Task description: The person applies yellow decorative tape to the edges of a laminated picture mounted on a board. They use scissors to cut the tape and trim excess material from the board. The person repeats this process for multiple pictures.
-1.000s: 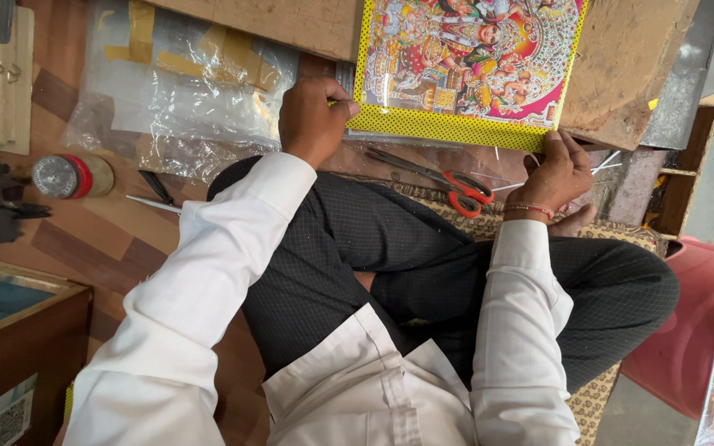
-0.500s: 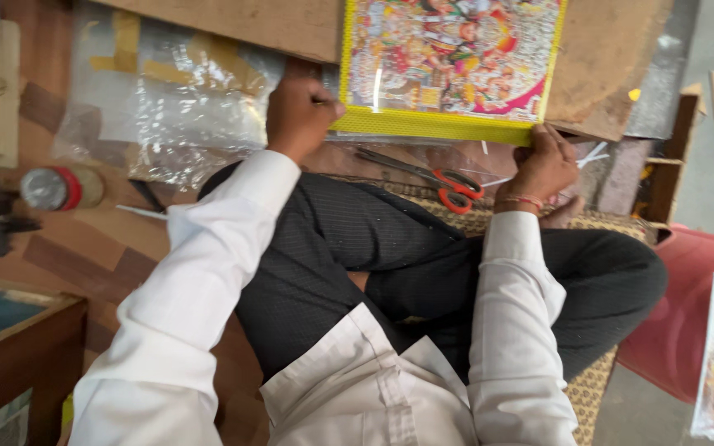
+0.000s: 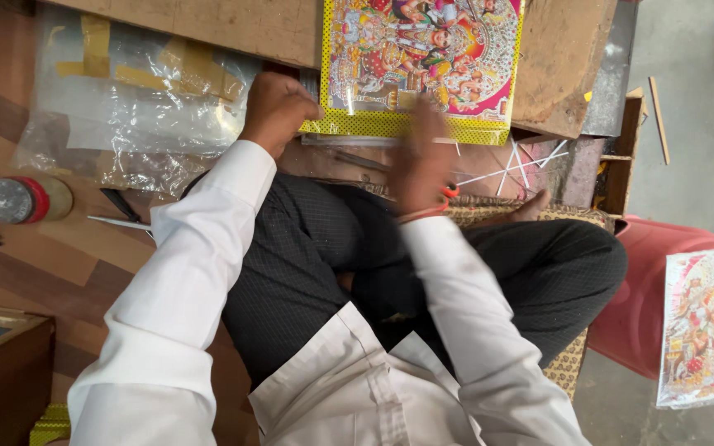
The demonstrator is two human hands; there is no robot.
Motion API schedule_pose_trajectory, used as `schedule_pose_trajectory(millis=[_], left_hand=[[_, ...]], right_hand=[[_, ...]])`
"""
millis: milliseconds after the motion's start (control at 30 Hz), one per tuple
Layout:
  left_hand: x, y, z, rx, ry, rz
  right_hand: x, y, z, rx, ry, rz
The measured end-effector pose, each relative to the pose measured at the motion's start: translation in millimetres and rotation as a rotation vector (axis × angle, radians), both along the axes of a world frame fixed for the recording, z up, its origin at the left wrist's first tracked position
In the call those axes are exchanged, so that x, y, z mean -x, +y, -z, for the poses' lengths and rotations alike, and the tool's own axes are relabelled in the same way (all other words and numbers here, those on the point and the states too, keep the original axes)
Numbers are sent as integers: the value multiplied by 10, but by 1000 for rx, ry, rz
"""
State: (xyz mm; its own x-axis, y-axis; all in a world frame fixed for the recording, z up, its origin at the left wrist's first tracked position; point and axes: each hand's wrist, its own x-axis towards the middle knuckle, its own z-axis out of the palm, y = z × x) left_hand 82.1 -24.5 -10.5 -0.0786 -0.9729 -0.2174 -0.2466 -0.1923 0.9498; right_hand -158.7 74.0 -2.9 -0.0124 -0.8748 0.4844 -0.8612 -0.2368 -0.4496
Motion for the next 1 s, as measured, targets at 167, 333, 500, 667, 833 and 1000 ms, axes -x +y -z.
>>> schedule_pose_trajectory(millis=[167,333,500,667,833,1000], left_hand=[[10,-4,-14,-17,85,16],[27,1,-64,-41,67,8],[49,3,-144,-48,16,0],[44,-14,-147,-94,-53,-38],[21,-56,4,-19,-34,-49],[-61,-115,106,5,130,-2]], right_hand=[[-812,-46,-137,-309,387,-244],[-368,-26,-255,-435,575,-203],[513,109,-429,-578,498,95],[892,72,-322,-440,178,168],[1187,-100,-112,-236,-692,198],[1562,-263,-111,-182,-1557,29]])
